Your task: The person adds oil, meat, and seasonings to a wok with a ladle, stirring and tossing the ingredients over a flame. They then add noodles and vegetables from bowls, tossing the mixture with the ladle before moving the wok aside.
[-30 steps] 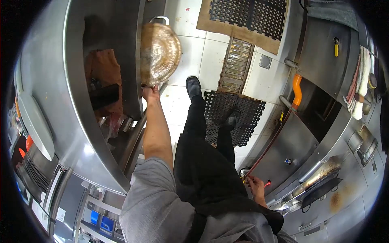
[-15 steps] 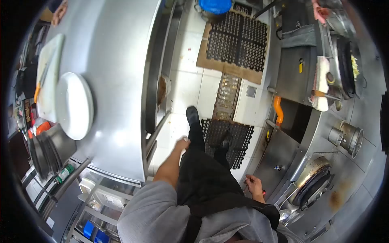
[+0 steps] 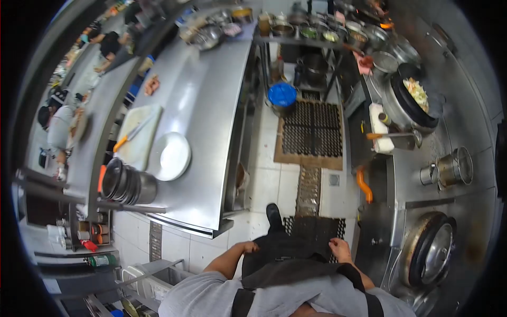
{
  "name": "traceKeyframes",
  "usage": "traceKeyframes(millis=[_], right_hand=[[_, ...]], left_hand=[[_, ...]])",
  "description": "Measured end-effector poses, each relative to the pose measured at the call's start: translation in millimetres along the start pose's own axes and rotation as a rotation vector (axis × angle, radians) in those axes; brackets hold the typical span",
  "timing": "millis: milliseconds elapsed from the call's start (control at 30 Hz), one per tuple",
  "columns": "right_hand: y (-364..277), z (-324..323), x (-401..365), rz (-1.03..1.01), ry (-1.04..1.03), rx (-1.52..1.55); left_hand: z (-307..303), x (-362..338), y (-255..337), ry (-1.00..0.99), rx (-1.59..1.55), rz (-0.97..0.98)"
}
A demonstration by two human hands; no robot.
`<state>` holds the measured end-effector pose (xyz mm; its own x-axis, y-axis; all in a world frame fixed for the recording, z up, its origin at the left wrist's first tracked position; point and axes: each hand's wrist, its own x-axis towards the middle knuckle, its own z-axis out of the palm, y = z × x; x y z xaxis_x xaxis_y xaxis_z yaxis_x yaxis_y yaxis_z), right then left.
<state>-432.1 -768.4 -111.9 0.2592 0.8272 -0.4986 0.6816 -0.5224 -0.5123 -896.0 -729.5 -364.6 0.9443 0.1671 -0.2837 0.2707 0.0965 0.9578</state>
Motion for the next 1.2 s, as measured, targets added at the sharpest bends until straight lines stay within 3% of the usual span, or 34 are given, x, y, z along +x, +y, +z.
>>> traceKeyframes(millis=[33,67,100,133,200,233,267,300,333,367,433,467,600,667,800,867,1000,1067,1100,1133,1200], right_hand=[[12.8,1.2,1.9,0.025,0.021,0.003],[30.4,3.7,4.3,0.055,0.035,0.004],[44.4,3.6,3.2,0.057,0.067,-0.001],[56.8,3.4,0.9,0.063,0.096,-0.008],[82.3,-0.7,-8.0,0.054,0.105,-0.025],[108.4,5.1,-8.5,0.065,0.115,-0.121],[123.6,11.4,-10.5,0.08,0.131,-0.213],[126.1,11.9,-18.5,0.059,0.139,-0.207],[129.7,10.2,-28.9,0.068,0.146,-0.195],[132.9,10.1,-37.4,0.08,0.151,-0.189],[134.2,15.1,-47.6,0.066,0.129,-0.199],[135.1,16.7,-49.7,0.066,0.099,-0.212],[118.2,31.4,-47.8,-0.06,0.015,-0.216],[63.8,25.5,-63.8,-0.098,0.0,-0.232],[-19.2,48.7,-64.1,-0.261,-0.098,-0.247],[-96.4,63.2,-76.7,-0.36,-0.007,-0.147],[-242.8,95.2,-116.9,-0.625,-0.191,0.032],[-304.5,115.4,-139.0,-0.742,-0.283,0.021],[-326.4,126.4,-149.4,-0.846,-0.371,0.02],[-344.4,137.3,-158.3,-0.856,-0.394,0.01],[-375.3,159.9,-175.3,-0.9,-0.498,-0.001]], left_hand=[[11.5,-1.3,40.4,0.119,0.016,-0.488],[13.4,-1.4,141.0,0.261,-0.028,-0.971],[19.8,-7.8,185.5,0.283,-0.105,-1.03],[27.1,-8.2,177.0,0.315,-0.113,-1.035],[30.7,-5.3,159.9,0.46,0.138,-0.77],[33.0,-1.6,194.6,0.603,0.061,-0.623],[29.4,4.0,277.9,0.736,-0.01,-0.468],[27.5,7.9,375.3,0.685,-0.141,-0.339],[31.5,13.0,421.0,0.562,-0.263,-0.184],[45.0,13.4,466.5,0.574,-0.253,-0.175],[78.2,9.7,548.9,-0.012,-0.153,0.205],[83.3,5.0,565.6,-0.308,-0.093,0.391],[76.2,-30.2,577.0,-0.294,-0.059,0.571],[84.8,-62.7,616.5,-0.358,-0.003,1.023],[85.4,-130.7,646.1,-0.249,0.129,1.268],[80.0,-169.3,614.4,-0.295,0.123,1.245],[84.2,-257.1,596.0,-0.162,-0.106,1.171],[83.0,-299.5,590.9,-0.03,0.176,0.808],[85.4,-311.4,588.8,0.067,0.461,0.818],[93.2,-326.7,594.0,0.093,0.457,0.814],[111.3,-356.2,609.6,0.251,0.994,0.337]])
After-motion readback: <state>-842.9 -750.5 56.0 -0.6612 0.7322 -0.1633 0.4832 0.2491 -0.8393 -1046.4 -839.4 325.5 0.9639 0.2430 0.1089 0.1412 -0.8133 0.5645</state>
